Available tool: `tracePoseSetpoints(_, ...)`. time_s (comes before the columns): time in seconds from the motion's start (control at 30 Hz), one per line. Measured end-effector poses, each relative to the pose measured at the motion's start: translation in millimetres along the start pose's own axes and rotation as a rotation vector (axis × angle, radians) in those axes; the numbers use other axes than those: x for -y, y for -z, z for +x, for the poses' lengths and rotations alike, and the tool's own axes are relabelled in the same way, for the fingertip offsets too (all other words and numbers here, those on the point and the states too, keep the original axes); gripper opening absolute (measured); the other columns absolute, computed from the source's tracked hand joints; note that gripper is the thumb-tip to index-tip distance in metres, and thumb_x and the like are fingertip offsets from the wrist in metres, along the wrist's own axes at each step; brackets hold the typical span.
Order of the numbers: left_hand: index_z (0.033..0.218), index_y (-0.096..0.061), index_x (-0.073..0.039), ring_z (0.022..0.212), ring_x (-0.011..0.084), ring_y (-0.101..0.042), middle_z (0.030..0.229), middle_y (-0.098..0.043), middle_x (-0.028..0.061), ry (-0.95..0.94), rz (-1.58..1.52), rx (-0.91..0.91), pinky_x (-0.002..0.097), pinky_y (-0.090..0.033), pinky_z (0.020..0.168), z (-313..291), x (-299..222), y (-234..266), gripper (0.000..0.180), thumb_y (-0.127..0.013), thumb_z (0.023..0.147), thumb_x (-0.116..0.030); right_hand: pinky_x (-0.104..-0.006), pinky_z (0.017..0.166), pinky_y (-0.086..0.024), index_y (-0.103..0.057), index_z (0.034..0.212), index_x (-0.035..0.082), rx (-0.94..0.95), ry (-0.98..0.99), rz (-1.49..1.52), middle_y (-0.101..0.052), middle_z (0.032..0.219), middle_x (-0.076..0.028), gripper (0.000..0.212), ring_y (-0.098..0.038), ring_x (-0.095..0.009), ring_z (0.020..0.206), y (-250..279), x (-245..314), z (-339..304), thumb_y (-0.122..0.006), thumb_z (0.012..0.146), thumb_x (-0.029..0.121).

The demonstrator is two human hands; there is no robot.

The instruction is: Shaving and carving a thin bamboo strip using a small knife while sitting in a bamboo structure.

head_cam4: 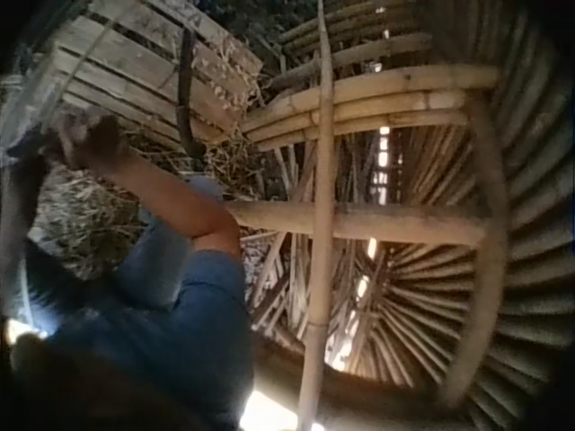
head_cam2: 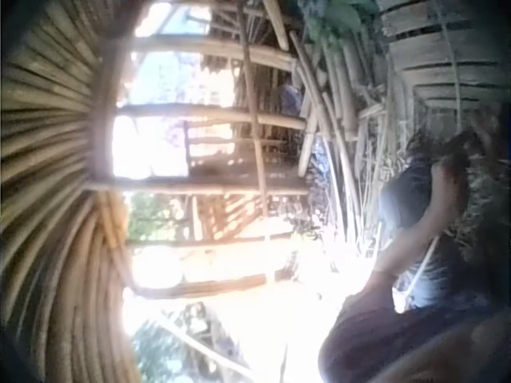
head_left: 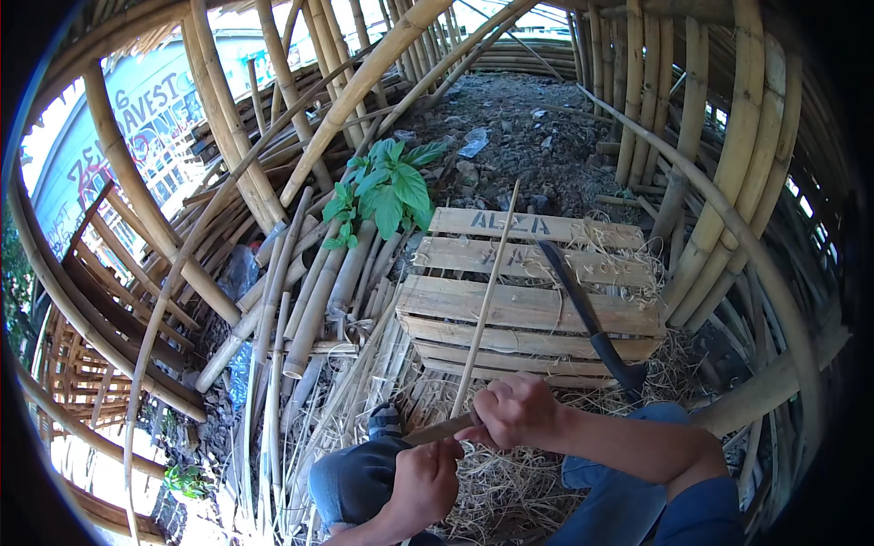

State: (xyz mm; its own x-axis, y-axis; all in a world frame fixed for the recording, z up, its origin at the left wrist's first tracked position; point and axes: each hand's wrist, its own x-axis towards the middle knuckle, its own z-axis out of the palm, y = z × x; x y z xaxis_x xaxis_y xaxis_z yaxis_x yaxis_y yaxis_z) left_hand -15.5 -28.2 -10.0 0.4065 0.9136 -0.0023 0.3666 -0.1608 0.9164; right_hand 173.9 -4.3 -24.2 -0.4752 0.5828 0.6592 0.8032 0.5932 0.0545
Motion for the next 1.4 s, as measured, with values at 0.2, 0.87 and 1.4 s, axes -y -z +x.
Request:
tracePoseSetpoints(0.2,0.074,-0.055,0.001,0.041,0.014,-0.042,0.047,-0.044,0.008,-0.001,-0.032,-0.009,0.0317,-0.036,0.043,0.4,1.1,-1.3,0.028,-0.041,0.093,-0.013,-0.0276,0.032,-0.036,-0.039,0.052,0.009,-0.048,0.049,-0.075,-0.035,0.043,0.0,0.052,-0.042,-0.014,0.035,0.1,-6.3,0.9,-0.049,0.086,0.048)
tracePoseSetpoints(0.87,0.102,-0.048,-0.002,0.047,0.0054,-0.025,0.058,-0.032,-0.0031,0.535,-0.895,0.305,0.0199,-0.021,0.042,8.2,-6.5,2.9,0.024,-0.036,0.098,-0.023,-0.0318,0.031,-0.038,-0.05,0.058,0.005,0.078,-0.318,0.277,-0.046,0.04,-0.005,0.046,-0.049,-0.018,0.033,20.0,-8.8,-3.1,-0.049,0.089,0.04)
tracePoseSetpoints(1.4,0.087,-0.052,0.001,0.045,0.0222,-0.044,0.055,-0.045,0.015,-0.108,-0.048,-0.106,0.0328,-0.036,0.044,-11.5,-8.7,-16.2,0.016,-0.046,0.092,-0.013,-0.0334,0.034,-0.04,-0.046,0.06,0.005,0.112,-0.235,0.138,-0.044,0.044,-0.007,0.04,-0.05,-0.022,0.035,12.1,-24.0,-7.8,-0.051,0.088,0.033)
